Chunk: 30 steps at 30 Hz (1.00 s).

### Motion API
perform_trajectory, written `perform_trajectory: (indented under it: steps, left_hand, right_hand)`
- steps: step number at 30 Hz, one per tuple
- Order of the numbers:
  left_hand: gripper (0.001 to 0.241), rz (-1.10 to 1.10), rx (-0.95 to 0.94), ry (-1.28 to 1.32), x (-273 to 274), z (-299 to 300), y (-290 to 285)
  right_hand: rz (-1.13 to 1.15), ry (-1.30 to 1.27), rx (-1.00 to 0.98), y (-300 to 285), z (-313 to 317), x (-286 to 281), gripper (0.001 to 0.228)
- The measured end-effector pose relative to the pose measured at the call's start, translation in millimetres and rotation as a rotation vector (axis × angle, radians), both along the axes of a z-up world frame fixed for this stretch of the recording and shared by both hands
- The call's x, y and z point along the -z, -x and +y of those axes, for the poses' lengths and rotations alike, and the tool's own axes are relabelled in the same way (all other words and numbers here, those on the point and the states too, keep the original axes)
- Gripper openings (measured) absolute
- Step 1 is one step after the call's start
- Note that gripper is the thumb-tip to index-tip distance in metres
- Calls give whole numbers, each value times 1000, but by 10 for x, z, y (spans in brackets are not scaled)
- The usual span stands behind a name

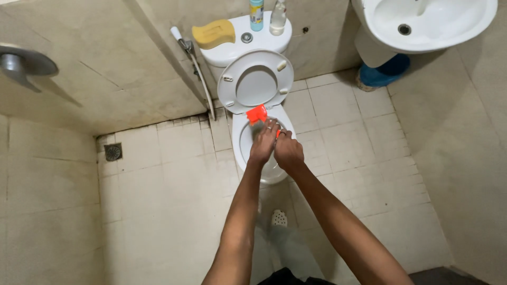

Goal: The person squirts a cleaning liquid into the toilet bowl and then scrubs the inside of the bowl and the underside of the seat with a red toilet brush. The person is kneeling on the floor during the task.

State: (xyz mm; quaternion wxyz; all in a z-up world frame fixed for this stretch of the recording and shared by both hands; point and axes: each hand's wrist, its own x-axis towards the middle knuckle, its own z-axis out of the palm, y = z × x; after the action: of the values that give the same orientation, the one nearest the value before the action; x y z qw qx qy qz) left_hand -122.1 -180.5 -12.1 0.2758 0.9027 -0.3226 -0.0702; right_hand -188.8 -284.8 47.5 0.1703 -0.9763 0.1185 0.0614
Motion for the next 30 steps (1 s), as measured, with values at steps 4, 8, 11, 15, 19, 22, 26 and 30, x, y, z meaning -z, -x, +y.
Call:
perform_trajectory:
  steps: [4, 8, 11, 15, 19, 22, 26, 30]
  left_hand:
    - [46, -118, 70, 80, 326, -202, 18]
    - [41, 9, 98, 99, 2, -328, 5]
    - [40, -86, 126, 154, 208, -396, -107]
    - [34, -81, 163, 164, 181, -483, -257]
    - [36, -176, 234, 100, 93, -611, -369]
    - [33, -330, 408, -124, 7, -679, -461]
    - [36, -233, 415, -8, 50, -765, -613]
    - [34, -193, 461, -40, -26, -800, -727]
  right_hand:
    - [-98, 114, 14, 74, -178, 211, 32]
    - [-202, 185, 26, 78, -345, 358, 36]
    - [-285, 265, 16, 28, -397, 315, 31]
    - [-282, 235, 65, -24, -389, 286, 26]
    - [-134, 95, 203, -64, -387, 365, 22]
    - [-108, -107, 355, -98, -305, 196, 35]
    - [-280, -427, 547, -218, -328, 601, 50]
    - [-284, -623, 708, -396, -221, 401, 57]
